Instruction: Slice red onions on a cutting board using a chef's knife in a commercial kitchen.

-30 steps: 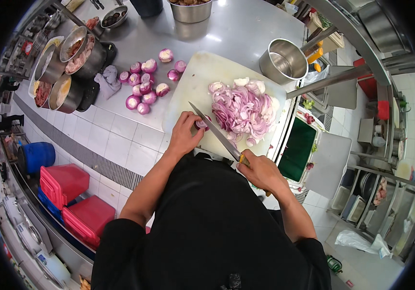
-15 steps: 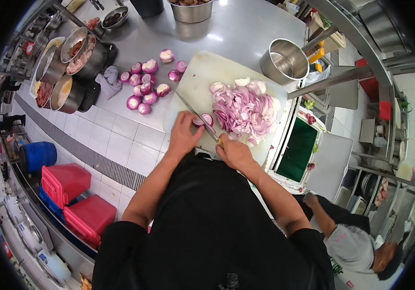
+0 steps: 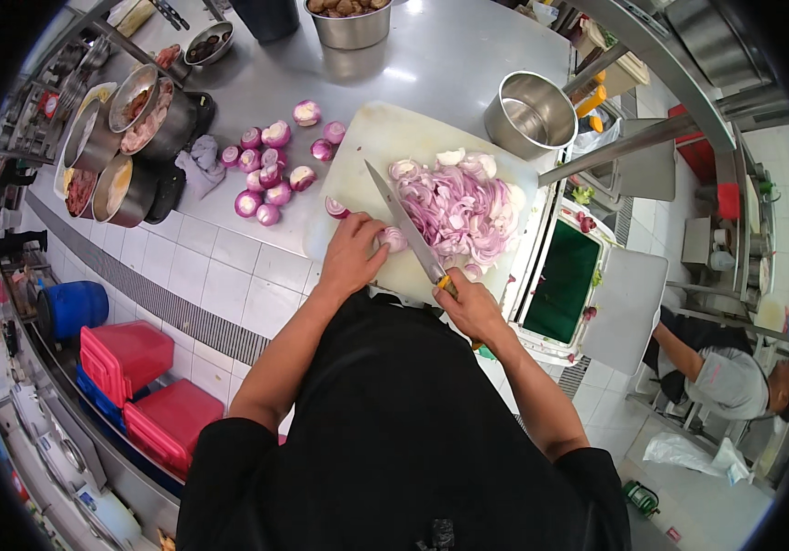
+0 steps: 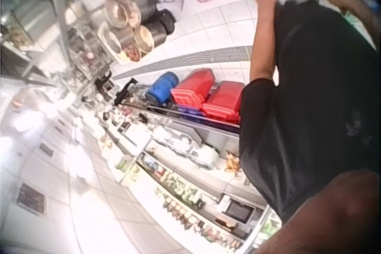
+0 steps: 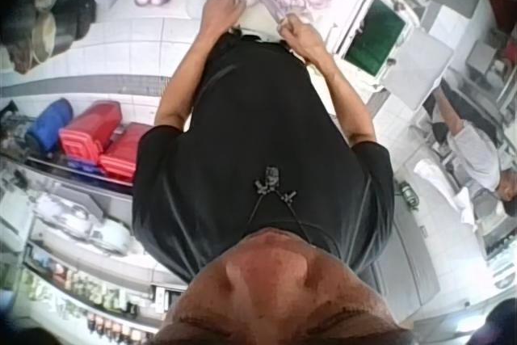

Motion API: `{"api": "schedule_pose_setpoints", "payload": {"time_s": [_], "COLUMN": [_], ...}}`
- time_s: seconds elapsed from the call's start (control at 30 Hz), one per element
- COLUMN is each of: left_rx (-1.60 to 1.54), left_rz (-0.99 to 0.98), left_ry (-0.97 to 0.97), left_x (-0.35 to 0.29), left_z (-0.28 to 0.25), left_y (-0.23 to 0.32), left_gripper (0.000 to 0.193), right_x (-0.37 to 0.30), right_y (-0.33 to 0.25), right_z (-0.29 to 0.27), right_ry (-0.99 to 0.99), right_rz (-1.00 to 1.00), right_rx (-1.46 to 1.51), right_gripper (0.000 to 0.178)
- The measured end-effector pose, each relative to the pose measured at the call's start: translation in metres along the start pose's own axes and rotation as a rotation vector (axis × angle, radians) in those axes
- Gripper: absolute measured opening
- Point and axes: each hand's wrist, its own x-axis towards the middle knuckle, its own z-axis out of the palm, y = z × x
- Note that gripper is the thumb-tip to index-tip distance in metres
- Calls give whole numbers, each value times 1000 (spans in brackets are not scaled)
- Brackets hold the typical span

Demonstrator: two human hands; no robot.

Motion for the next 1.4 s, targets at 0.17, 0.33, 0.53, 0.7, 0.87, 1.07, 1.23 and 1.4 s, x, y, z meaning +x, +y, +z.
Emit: {"api": "schedule_pose_setpoints", "payload": {"time_s": [0.17, 0.33, 0.53, 0.7, 0.87, 1.07, 1.23, 1.4], "left_rx": [-56, 36, -22, -44, -157, -200, -284, -274], "left_rz": [37, -201, 131, 50, 19, 6, -21, -11], "left_ry": [26, -60, 39, 21, 6, -130, -119, -150], "left_x": [-20, 14, -15, -37, -24, -10, -5, -4], "left_z": [2, 0, 4, -15, 6, 11, 16, 17], "left_y": [-13, 29, -2, 12, 8, 21, 24, 20], "left_gripper": [44, 43, 48, 43, 38, 36, 35, 34], "right_x": [7, 10, 7, 1, 7, -3, -2, 16], "right_y": [0, -2, -4, -6, -6, -51, -27, -37], "right_z": [3, 3, -2, -1, 4, -31, 3, -8], "right_ry": [-19, 16, -9, 15, 36, -27, 23, 110], "right_rz": [18, -26, 35, -13, -82, -78, -51, -187], "right_rx": [-10, -28, -40, -74, -108, -312, -322, -303], "right_gripper": [46, 43, 47, 45, 43, 39, 35, 32]}}
